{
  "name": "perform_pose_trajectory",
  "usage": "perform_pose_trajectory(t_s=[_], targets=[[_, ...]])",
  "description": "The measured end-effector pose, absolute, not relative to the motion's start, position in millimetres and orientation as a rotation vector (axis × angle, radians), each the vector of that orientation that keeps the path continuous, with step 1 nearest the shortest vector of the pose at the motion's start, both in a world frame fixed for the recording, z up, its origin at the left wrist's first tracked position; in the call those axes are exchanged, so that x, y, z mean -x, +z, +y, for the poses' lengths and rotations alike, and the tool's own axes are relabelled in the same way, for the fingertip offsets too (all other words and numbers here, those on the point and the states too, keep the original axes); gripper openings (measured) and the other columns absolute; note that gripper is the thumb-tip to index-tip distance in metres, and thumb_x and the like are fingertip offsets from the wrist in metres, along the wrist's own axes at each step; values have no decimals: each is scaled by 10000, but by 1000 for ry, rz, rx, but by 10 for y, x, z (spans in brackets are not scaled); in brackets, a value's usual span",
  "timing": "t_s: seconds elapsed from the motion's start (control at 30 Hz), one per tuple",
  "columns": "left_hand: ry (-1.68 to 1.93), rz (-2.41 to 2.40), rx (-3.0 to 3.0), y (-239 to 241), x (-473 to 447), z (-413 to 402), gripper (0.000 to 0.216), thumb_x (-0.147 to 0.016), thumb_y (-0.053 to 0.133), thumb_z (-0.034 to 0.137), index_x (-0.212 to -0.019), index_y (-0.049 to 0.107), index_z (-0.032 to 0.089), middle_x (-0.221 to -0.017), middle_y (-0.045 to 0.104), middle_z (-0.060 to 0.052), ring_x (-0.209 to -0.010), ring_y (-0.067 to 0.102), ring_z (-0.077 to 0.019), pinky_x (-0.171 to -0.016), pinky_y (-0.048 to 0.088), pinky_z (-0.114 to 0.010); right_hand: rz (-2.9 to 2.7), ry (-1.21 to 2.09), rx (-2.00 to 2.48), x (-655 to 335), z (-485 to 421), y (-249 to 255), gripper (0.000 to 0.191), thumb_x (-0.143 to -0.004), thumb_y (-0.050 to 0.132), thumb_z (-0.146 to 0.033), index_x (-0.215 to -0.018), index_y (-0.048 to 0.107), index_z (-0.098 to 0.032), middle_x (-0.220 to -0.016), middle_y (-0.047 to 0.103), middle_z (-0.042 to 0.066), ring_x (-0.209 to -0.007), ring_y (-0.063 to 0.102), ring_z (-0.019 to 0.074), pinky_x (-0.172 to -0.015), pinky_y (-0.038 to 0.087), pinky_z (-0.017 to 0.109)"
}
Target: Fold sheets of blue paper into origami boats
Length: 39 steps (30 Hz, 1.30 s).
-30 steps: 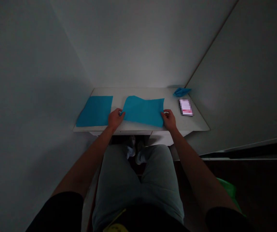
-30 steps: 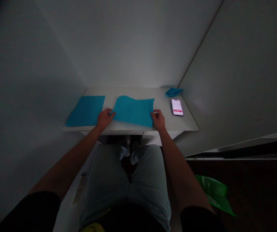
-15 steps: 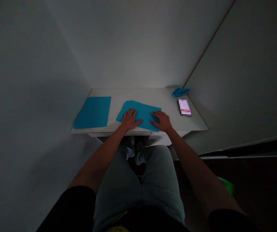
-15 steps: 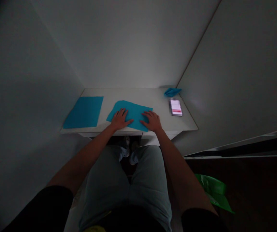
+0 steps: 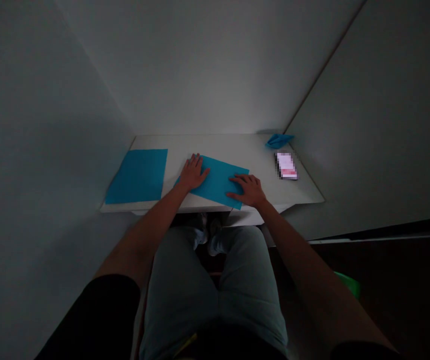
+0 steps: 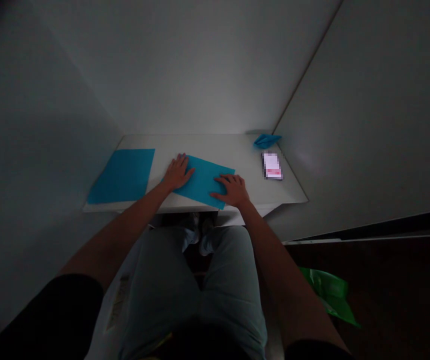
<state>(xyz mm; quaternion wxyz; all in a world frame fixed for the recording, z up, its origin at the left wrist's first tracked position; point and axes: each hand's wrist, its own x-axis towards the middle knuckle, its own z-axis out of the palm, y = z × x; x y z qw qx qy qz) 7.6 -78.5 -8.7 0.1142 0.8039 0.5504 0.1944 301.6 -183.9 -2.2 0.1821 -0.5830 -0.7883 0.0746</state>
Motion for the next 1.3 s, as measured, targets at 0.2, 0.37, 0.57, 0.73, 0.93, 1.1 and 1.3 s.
perform_pose_trajectory(t_s=[0.2, 0.37, 0.57, 0.73, 0.93, 1.1, 1.3], targets=[[535, 1599, -2294, -147, -222, -616, 813, -1041, 491, 621, -1694, 467, 138, -1809, 368, -197, -1725, 220, -421, -1409, 123, -603, -2233, 204, 1658, -3019, -1859, -1, 752, -912, 694, -842, -1507, 700, -382, -1593, 637, 89, -1460, 521, 410, -1270, 329, 620], [442, 1813, -2217, -90, 127, -426, 844, -1051, 453, 593, -1710, 387, 70, -1839, 254, -249, -1735, 162, -432, -1399, 103, -637, -2232, 225, 1664, -3022, -1858, 1, 765, -903, 696, -850, -1503, 705, -377, -1604, 628, 99, -1469, 508, 428, -1262, 332, 642], [663, 1982, -2149, 56, 345, -541, 707, -1029, 545, 596, -1509, 598, 80, -1724, 378, -296, -1622, 347, -492, -1346, 265, -634, -2219, 221, 1653, -3027, -1863, -10, 760, -919, 659, -857, -1494, 712, -363, -1582, 640, 102, -1466, 511, 424, -1263, 328, 644], [467, 2059, -2036, 253, 228, -627, 689, -901, 763, 634, -1305, 704, 80, -1567, 521, -336, -1491, 476, -533, -1250, 364, -680, -2223, 209, 1649, -3037, -1866, -3, 762, -906, 689, -846, -1495, 713, -363, -1576, 638, 106, -1441, 518, 433, -1248, 344, 641], [425, 1995, -1759, 391, 164, -627, 531, -911, 811, 397, -1320, 670, 88, -1438, 665, -289, -1393, 639, -421, -1136, 501, -486, -2241, 154, 1683, -3045, -1847, -34, 869, -925, 615, -873, -1603, 607, -329, -1616, 593, 117, -1439, 524, 422, -1244, 363, 622], [695, 1810, -1497, 426, 330, -650, 226, -898, 773, 213, -1098, 732, 115, -1174, 784, -215, -1211, 732, -355, -1043, 546, -416, -2179, 177, 1685, -3056, -1825, -62, 930, -953, 535, -876, -1664, 514, -277, -1607, 581, 171, -1463, 512, 445, -1236, 371, 647], [1183, 1860, -1184, 520, 885, -829, 156, -990, 671, 254, -1125, 722, 196, -1101, 783, -123, -1132, 723, -276, -978, 595, -384, -2102, 126, 1664, -3071, -1800, -110, 874, -1002, 497, -816, -1676, 472, -259, -1578, 589, 190, -1406, 560, 426, -1176, 455, 617]])
